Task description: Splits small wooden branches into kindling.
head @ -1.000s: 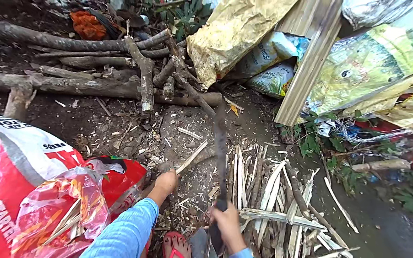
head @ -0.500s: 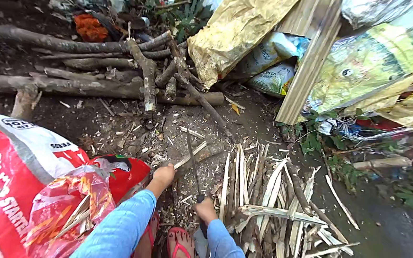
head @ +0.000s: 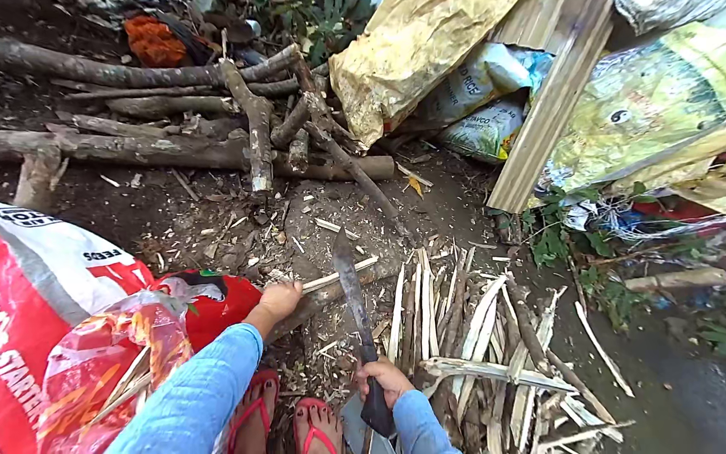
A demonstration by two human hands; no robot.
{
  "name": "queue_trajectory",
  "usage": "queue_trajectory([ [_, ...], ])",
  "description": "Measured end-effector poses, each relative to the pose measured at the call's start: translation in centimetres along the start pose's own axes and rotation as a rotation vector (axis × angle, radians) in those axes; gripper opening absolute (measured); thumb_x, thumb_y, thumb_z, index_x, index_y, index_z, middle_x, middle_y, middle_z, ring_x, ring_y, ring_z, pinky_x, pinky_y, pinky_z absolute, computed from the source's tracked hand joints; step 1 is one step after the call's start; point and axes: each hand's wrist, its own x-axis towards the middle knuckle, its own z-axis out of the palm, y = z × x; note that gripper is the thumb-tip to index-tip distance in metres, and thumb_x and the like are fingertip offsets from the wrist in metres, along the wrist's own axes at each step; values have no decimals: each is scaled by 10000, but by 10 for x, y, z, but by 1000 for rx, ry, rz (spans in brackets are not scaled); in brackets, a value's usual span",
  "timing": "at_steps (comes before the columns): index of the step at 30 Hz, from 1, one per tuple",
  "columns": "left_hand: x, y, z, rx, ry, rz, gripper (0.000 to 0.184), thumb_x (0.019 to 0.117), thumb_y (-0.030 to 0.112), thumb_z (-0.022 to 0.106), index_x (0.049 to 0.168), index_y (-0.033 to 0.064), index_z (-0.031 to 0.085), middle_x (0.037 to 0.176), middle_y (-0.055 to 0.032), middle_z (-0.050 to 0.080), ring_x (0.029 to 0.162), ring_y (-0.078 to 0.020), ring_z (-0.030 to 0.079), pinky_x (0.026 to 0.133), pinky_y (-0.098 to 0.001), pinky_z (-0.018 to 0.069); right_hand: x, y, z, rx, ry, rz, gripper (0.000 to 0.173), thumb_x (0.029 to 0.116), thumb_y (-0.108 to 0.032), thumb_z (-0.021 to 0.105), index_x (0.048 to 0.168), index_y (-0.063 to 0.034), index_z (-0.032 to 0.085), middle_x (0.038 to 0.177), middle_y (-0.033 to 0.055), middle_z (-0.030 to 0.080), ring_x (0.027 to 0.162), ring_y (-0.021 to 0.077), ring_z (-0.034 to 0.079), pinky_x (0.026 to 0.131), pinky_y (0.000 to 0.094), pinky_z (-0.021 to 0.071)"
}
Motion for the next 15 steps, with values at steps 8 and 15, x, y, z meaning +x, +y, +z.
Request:
queue_trajectory([
  [8, -3, 36, 12, -468, -86, -50, 545, 1115, 408, 413, 1373, -53, 547, 1313, -305, 619, 1268, -441, 600, 1068, -608, 459, 31, 35, 38, -770, 605, -115, 437, 895, -143, 750, 1272, 45, 636, 1118, 256, 705, 1075, 386, 686, 974, 571, 519],
  [15, 1, 35, 11, -319, -80, -116, 548, 1115, 435, 387, 1404, -13, 513, 1329, -286, 624, 1262, -452, 612, 1024, -631, 487, -32, -9, 50, -394, 569, -483, 342, 822, -33, 761, 1115, 76, 625, 781, 131, 646, 604, 202, 625, 610, 403, 569],
])
